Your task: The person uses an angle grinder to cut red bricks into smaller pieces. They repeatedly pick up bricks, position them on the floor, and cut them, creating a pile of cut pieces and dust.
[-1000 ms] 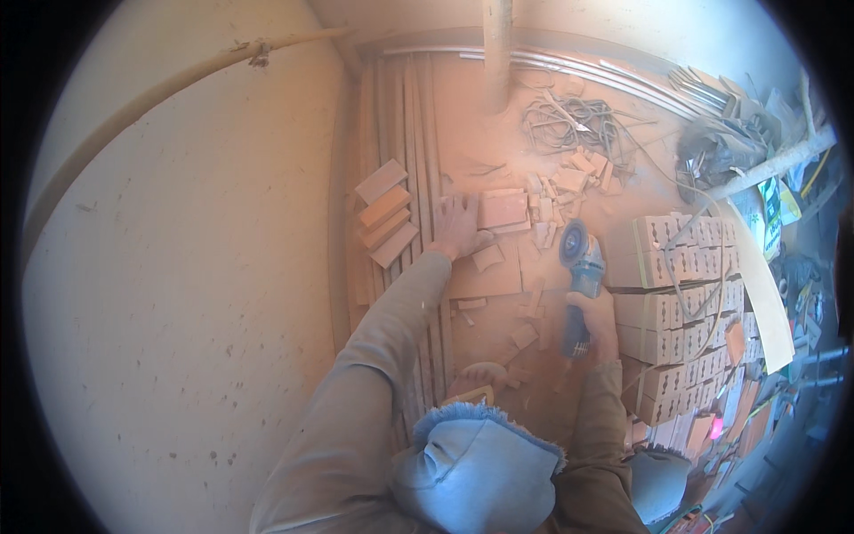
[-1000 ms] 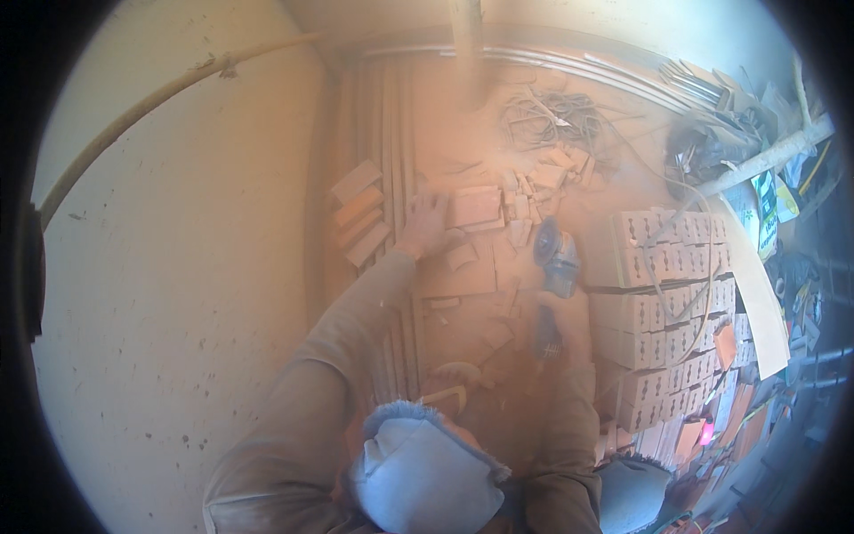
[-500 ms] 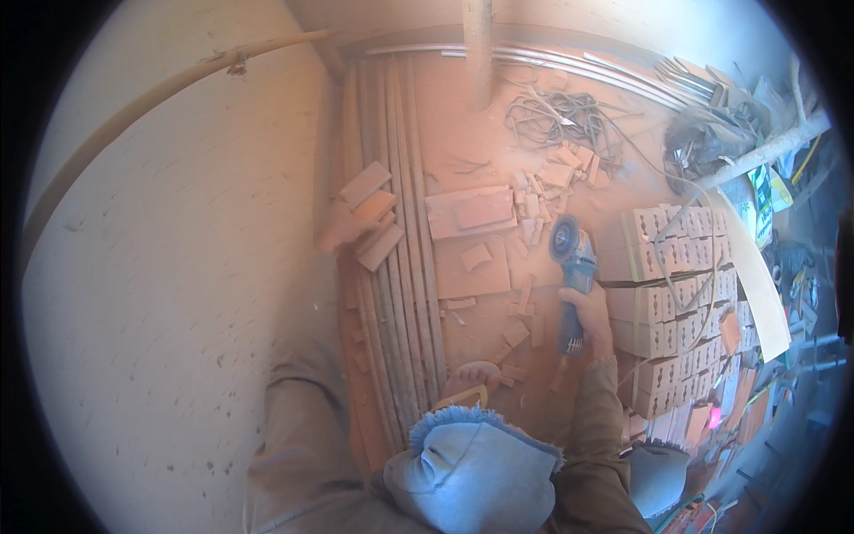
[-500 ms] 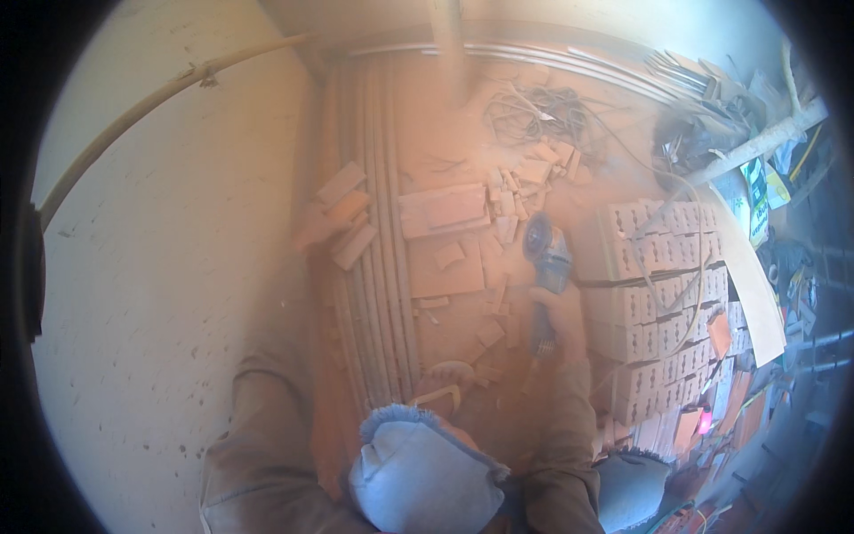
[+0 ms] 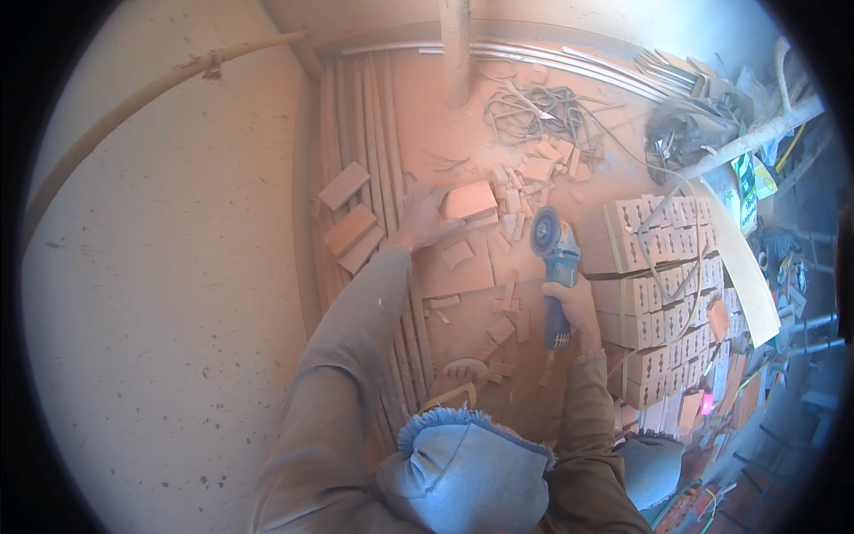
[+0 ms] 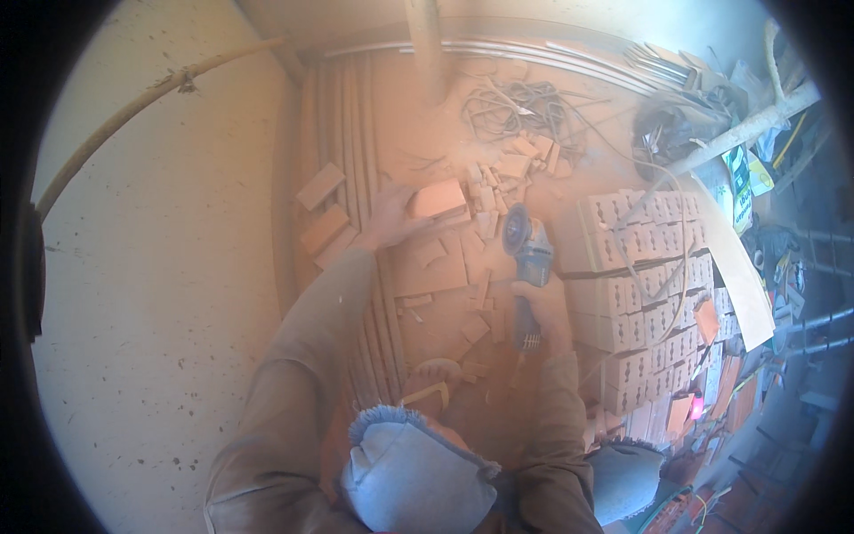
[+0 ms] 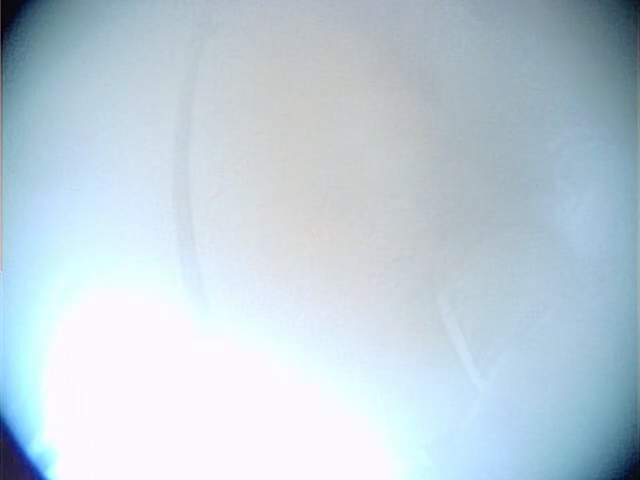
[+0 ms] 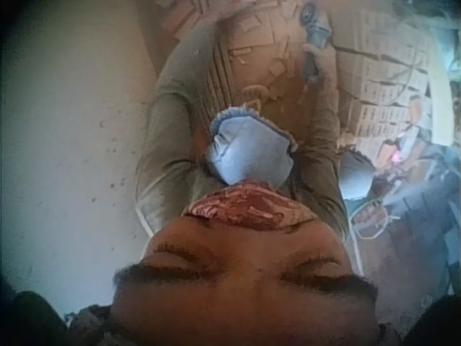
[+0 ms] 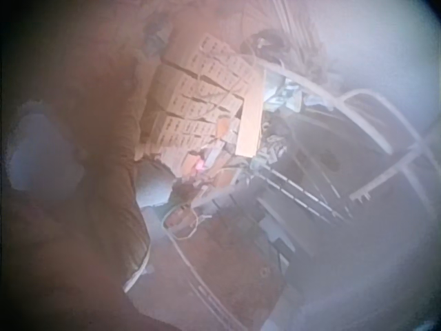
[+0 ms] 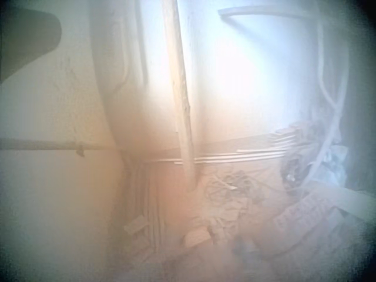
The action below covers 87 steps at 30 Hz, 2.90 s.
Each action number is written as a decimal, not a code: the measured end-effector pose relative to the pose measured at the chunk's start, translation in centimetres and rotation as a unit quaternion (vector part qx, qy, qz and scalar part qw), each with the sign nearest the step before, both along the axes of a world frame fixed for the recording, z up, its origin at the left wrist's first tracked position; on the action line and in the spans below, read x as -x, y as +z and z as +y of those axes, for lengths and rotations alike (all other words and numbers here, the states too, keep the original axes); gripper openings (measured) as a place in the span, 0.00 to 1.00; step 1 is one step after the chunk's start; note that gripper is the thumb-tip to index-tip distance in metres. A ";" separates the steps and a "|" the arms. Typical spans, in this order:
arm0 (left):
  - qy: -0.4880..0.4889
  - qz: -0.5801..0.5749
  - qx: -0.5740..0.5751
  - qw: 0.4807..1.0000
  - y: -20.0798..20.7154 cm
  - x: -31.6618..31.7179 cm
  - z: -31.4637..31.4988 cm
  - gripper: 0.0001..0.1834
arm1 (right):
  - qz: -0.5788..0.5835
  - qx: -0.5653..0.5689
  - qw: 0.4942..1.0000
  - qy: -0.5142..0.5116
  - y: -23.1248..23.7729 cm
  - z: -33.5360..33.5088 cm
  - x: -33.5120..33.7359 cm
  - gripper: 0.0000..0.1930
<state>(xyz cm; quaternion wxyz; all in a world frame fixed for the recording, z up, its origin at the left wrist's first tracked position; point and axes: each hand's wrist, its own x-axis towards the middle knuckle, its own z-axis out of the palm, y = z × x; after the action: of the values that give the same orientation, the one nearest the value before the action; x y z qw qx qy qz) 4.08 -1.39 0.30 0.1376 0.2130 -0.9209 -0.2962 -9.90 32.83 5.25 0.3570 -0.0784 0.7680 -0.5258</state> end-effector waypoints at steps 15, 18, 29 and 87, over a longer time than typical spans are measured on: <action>0.032 -0.036 -0.081 0.996 -1.3 -1.2 -0.2 0.48 | -0.011 -0.003 1.000 0.011 0.0 -0.2 -0.6 0.19; 0.030 0.011 -0.037 0.999 -2.4 -1.8 -0.6 0.46 | -0.017 -0.002 1.000 0.015 0.3 -0.5 -0.7 0.19; 0.024 -0.009 -0.129 0.991 -1.9 -1.7 -1.3 0.43 | -0.015 -0.012 1.000 0.013 0.0 0.1 -0.8 0.19; -0.062 -0.119 0.059 0.989 0.5 1.8 0.1 0.33 | 0.015 -0.043 0.985 0.163 2.4 -7.6 3.5 0.17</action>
<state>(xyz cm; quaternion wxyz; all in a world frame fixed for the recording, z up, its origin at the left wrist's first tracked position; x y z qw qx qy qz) 2.32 -1.25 0.83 0.0207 0.1806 -0.9579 -0.2221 -13.44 25.23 7.64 0.4296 -0.1952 0.7723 -0.4254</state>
